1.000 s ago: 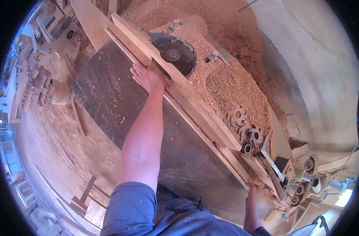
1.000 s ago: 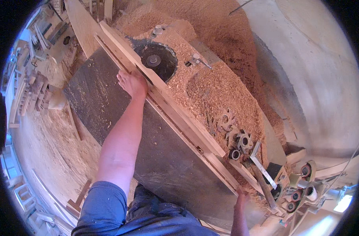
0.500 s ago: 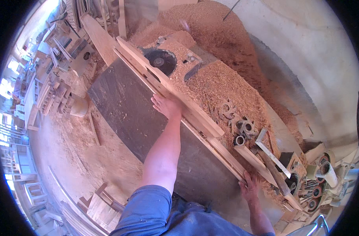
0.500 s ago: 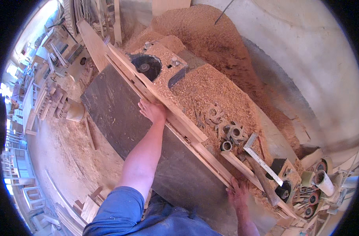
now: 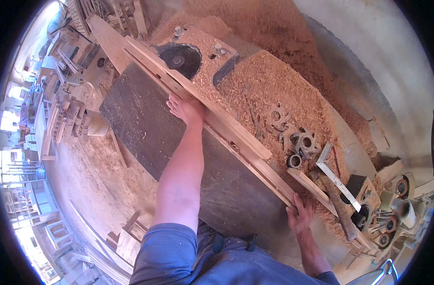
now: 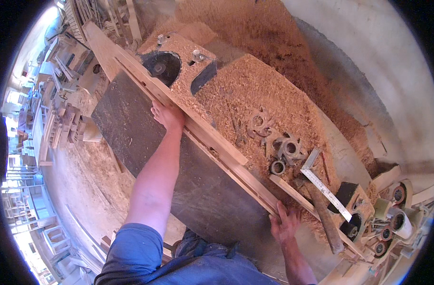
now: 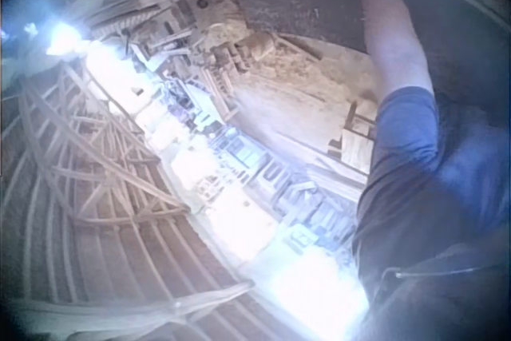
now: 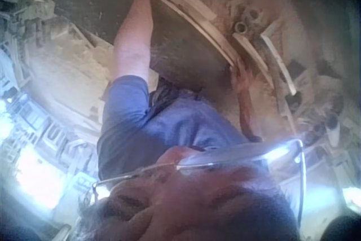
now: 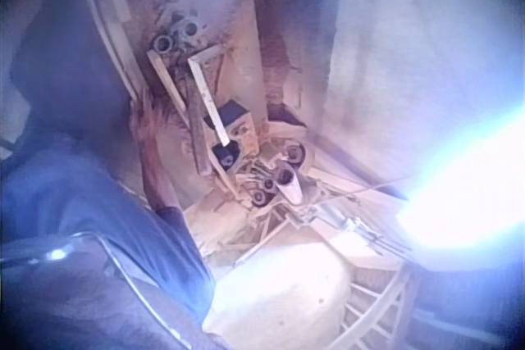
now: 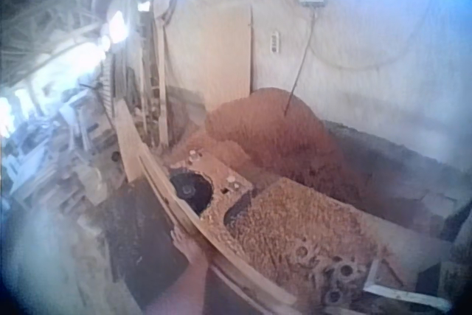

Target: The person picks up a curved wooden piece, feeds it through a stationary shaping machine to mill the edges, and places it on a stack of finished pieces.

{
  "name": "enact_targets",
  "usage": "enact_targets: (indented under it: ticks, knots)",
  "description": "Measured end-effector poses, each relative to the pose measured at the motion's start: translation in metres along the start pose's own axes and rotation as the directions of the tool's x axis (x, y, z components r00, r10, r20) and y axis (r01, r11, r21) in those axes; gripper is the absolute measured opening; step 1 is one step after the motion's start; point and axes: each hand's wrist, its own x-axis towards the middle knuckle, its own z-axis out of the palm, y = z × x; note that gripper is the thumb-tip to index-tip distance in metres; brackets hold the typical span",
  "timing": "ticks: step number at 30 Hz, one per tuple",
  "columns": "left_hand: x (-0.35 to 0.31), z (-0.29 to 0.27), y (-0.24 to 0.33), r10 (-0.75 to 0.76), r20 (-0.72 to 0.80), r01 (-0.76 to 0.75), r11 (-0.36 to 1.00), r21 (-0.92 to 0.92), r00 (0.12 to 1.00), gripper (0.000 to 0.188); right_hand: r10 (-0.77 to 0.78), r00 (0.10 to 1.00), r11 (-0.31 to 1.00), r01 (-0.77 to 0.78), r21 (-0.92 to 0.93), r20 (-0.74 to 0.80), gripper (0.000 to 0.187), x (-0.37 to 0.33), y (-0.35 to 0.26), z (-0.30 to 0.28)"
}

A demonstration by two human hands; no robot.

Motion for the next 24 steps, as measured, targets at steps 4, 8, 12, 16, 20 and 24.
enact_targets:
  ticks: [4, 8, 12, 16, 20, 24]
  knots:
    - [0.019, -0.001, 0.003, 0.025, 0.005, -0.026, 0.999, 0.039, 1.000, 0.068, 0.001, 1.000, 1.000, -0.002, -0.013, -0.012, 0.063, 0.014, -0.010, 0.008]
    - [0.051, 0.001, -0.003, 0.035, 0.030, -0.036, 0.998, 0.049, 0.999, 0.064, 0.034, 0.999, 0.998, -0.035, 0.042, 0.025, 0.064, 0.029, -0.021, 0.021]
    - [0.078, -0.001, -0.007, 0.041, 0.018, -0.042, 0.999, 0.033, 0.999, 0.061, 0.009, 1.000, 1.000, -0.009, 0.005, 0.022, 0.061, 0.048, -0.040, 0.030]
    - [0.095, -0.003, -0.002, 0.036, 0.031, -0.036, 0.999, 0.007, 0.999, 0.061, -0.067, 0.996, 0.997, 0.068, 0.022, -0.065, 0.051, 0.064, -0.053, 0.041]
    - [0.118, 0.004, -0.011, 0.062, -0.014, -0.062, 0.998, 0.003, 0.998, 0.062, -0.182, 0.969, 0.980, 0.193, 0.055, -0.165, 0.033, 0.078, -0.064, 0.051]
    - [0.140, 0.007, -0.018, 0.061, -0.014, -0.061, 0.998, 0.008, 0.998, 0.067, -0.336, 0.928, 0.927, 0.356, 0.118, -0.162, 0.021, 0.090, -0.066, 0.061]
